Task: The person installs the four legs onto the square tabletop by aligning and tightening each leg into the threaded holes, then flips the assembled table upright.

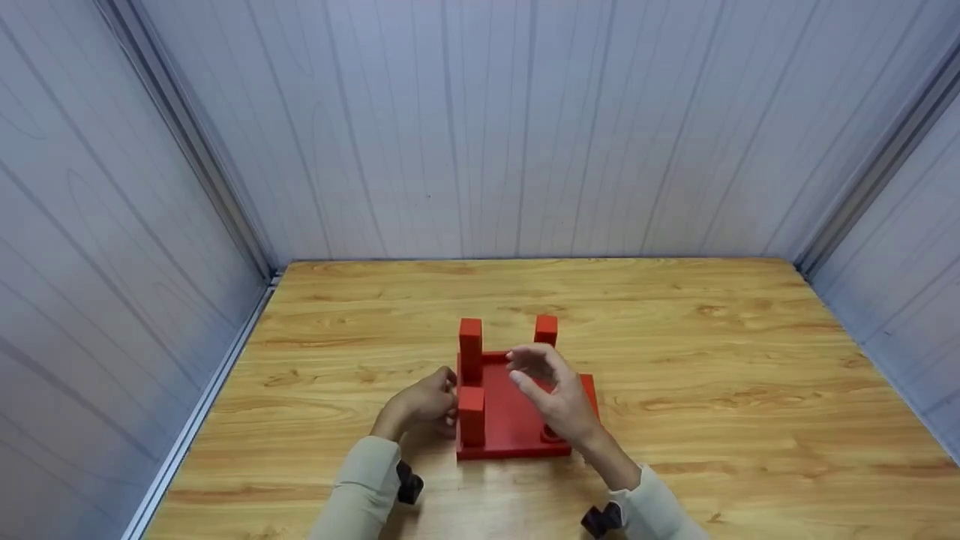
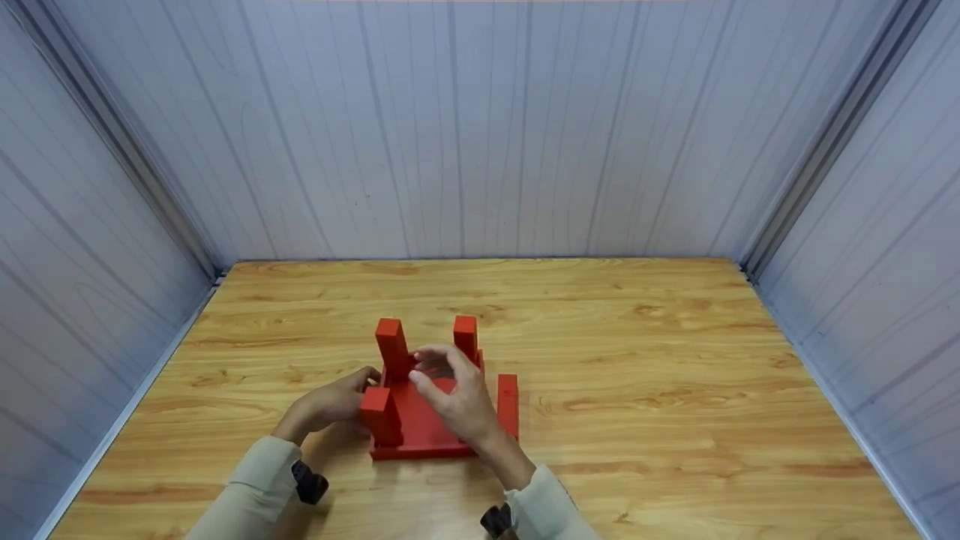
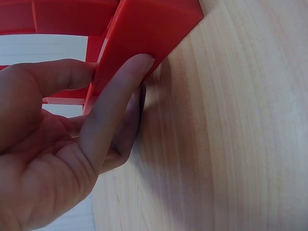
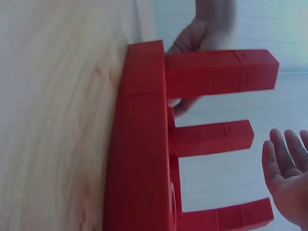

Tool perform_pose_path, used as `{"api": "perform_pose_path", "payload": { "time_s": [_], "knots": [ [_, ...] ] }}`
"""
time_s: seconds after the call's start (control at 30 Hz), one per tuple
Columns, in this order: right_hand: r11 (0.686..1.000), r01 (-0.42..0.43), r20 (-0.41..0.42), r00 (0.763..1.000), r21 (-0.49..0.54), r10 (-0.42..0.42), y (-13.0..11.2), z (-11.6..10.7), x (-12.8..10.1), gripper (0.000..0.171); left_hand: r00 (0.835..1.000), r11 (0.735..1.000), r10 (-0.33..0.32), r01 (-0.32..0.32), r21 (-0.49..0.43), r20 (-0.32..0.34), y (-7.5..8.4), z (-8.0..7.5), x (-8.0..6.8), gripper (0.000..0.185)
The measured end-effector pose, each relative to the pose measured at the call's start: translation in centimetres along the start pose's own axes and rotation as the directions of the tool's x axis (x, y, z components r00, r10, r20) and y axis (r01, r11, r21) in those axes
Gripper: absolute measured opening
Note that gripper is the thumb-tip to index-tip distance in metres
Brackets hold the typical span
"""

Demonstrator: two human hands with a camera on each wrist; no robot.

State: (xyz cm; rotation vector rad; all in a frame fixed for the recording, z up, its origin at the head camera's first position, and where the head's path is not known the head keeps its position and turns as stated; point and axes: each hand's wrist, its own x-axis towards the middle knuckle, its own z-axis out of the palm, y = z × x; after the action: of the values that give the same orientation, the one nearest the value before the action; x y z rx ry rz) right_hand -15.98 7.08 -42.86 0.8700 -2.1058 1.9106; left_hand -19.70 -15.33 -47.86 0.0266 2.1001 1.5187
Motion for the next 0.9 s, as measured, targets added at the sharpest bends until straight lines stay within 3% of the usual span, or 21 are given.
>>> {"api": "perform_pose_path", "payload": {
  "time_s": [0.23,0.43,0.9],
  "knots": [
    [0.999,0.042,-0.068,0.997,0.017,-0.041,1.9,-1.4,-0.1,0.029,1.0,1.0,0.002,-0.002,0.017,-0.006,-0.1,0.0,0.1,0.034],
    [1.0,-0.011,-0.113,0.993,0.029,0.015,3.4,-2.5,-0.2,0.032,1.0,1.0,-0.008,0.008,-0.01,0.008,0.1,0.0,-0.1,0.034],
    [0.994,-0.107,-0.228,0.968,0.003,0.105,0.8,-3.7,-0.3,0.031,1.0,1.0,0.0,0.0,-0.027,0.006,-0.1,0.2,0.3,0.03]
  ]
}}
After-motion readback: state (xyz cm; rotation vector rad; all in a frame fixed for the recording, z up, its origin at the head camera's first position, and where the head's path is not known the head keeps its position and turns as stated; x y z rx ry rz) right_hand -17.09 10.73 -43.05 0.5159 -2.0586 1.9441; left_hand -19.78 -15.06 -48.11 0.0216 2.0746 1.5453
